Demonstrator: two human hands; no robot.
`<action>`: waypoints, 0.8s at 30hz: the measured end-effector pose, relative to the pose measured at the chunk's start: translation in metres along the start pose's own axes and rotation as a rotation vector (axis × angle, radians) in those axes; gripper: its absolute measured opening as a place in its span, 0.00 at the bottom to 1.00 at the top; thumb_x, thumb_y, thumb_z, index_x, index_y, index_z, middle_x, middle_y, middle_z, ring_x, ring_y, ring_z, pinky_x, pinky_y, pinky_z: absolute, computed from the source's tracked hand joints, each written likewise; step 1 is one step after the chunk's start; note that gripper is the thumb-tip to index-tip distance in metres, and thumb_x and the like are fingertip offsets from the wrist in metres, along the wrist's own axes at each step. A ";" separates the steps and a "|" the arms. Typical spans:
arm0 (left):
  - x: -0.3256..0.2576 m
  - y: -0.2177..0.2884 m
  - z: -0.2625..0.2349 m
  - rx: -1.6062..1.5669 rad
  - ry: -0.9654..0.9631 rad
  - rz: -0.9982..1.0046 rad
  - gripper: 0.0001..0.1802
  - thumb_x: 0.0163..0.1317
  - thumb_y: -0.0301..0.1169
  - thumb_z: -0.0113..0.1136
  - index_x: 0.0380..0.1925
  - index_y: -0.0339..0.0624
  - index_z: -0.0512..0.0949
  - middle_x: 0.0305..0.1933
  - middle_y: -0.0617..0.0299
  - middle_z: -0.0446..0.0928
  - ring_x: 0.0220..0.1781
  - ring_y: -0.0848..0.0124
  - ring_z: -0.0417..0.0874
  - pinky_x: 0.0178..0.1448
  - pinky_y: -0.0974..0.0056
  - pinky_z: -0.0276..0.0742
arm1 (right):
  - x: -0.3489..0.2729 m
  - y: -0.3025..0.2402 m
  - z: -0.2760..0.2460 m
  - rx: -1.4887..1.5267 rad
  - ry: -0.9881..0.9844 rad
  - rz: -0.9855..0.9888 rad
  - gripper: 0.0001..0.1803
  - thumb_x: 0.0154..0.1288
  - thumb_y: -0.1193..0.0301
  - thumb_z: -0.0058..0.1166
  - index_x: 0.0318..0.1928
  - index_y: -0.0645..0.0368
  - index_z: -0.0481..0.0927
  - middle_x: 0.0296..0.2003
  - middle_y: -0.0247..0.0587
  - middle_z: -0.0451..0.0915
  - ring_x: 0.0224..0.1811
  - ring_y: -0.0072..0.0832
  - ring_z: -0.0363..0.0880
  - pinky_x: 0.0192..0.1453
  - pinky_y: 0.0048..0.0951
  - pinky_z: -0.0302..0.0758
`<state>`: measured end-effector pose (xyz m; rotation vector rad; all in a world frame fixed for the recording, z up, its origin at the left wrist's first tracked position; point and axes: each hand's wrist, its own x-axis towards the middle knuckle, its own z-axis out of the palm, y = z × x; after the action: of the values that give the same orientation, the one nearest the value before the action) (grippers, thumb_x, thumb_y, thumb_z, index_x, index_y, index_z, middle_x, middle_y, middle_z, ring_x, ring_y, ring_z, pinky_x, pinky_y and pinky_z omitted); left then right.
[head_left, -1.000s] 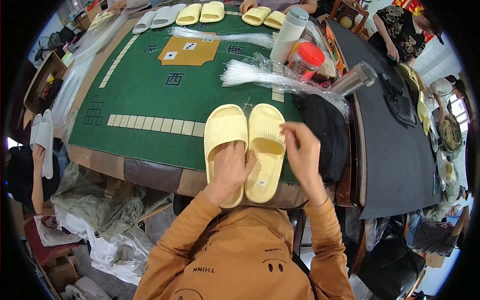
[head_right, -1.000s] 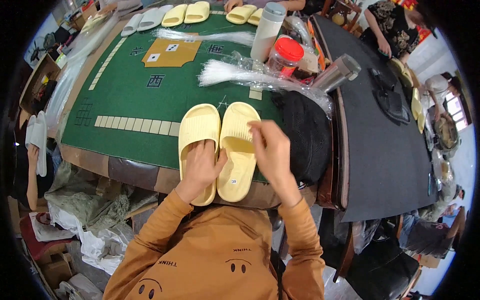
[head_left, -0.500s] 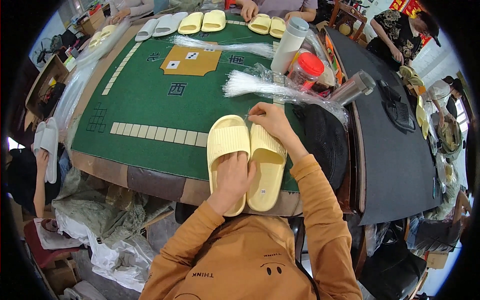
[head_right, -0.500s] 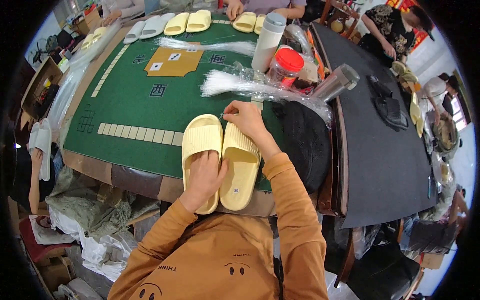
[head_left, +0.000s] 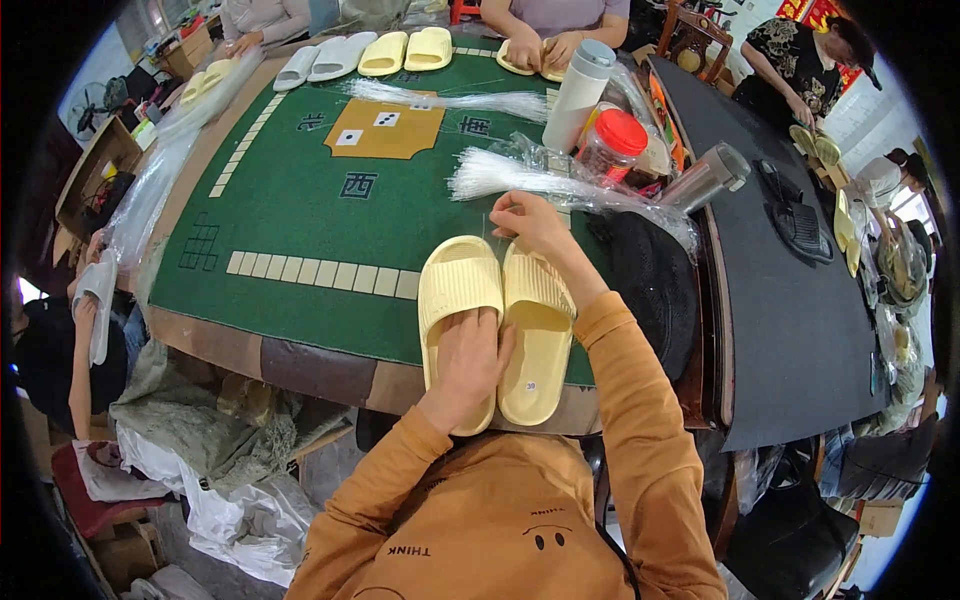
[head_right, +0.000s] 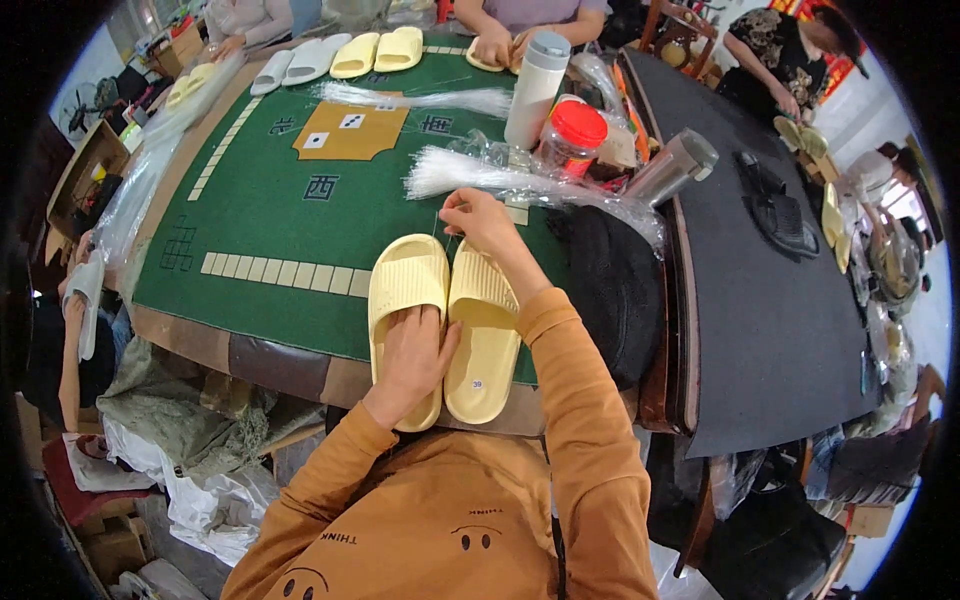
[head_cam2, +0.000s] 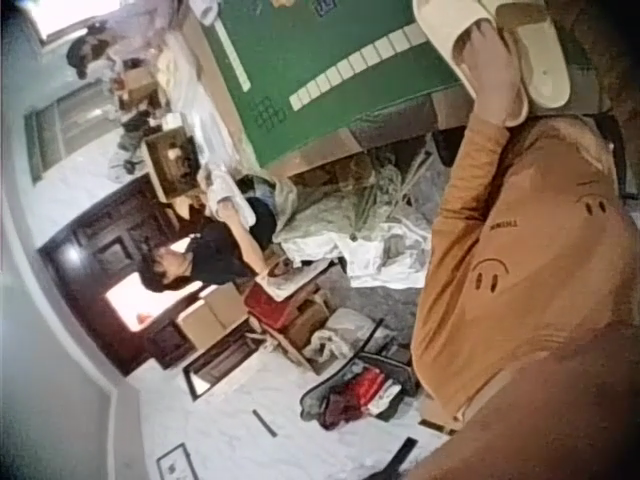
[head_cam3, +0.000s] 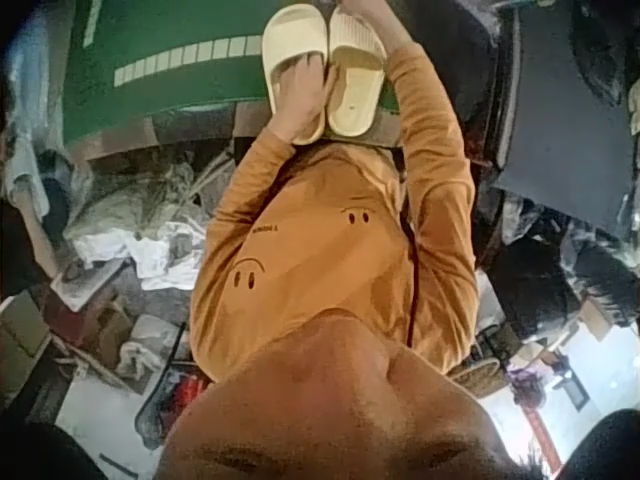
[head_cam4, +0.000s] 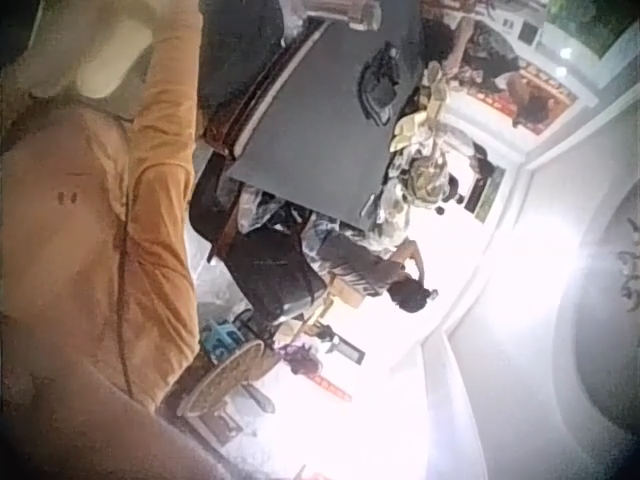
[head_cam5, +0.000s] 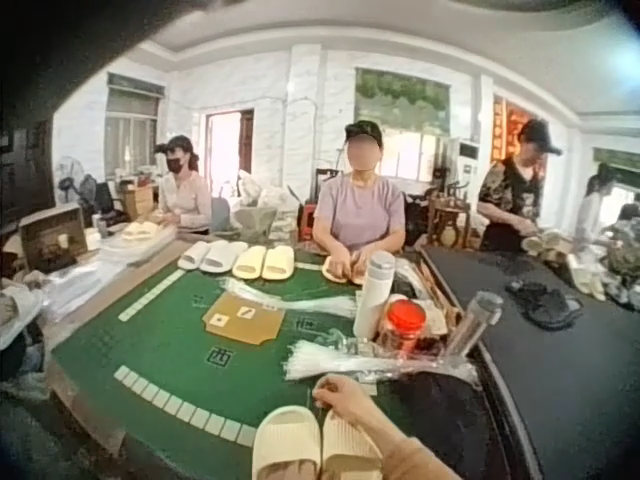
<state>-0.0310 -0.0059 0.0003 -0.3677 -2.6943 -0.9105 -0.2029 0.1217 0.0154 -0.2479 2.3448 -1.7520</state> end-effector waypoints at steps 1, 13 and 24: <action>0.000 0.000 0.002 -0.010 -0.007 -0.008 0.16 0.61 0.35 0.59 0.34 0.31 0.70 0.32 0.41 0.72 0.33 0.44 0.76 0.36 0.49 0.73 | 0.003 0.000 0.002 0.007 -0.021 -0.005 0.08 0.59 0.71 0.59 0.35 0.63 0.79 0.28 0.38 0.81 0.28 0.23 0.81 0.34 0.26 0.75; 0.000 0.002 0.000 0.069 -0.030 0.009 0.16 0.62 0.36 0.58 0.33 0.32 0.71 0.32 0.42 0.72 0.33 0.46 0.77 0.35 0.50 0.75 | 0.005 -0.011 0.037 -0.396 0.049 -0.178 0.08 0.50 0.69 0.62 0.31 0.58 0.83 0.29 0.45 0.84 0.35 0.39 0.83 0.43 0.37 0.78; -0.018 0.025 -0.069 0.021 -0.065 0.260 0.19 0.57 0.33 0.63 0.49 0.39 0.76 0.47 0.50 0.78 0.28 0.58 0.81 0.32 0.62 0.77 | -0.034 -0.019 0.003 0.128 0.106 -0.230 0.05 0.63 0.77 0.54 0.38 0.66 0.76 0.31 0.41 0.83 0.33 0.23 0.82 0.40 0.22 0.77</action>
<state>0.0051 -0.0321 0.0604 -0.7344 -2.6289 -0.8063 -0.1691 0.1221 0.0349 -0.4287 2.3428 -2.0597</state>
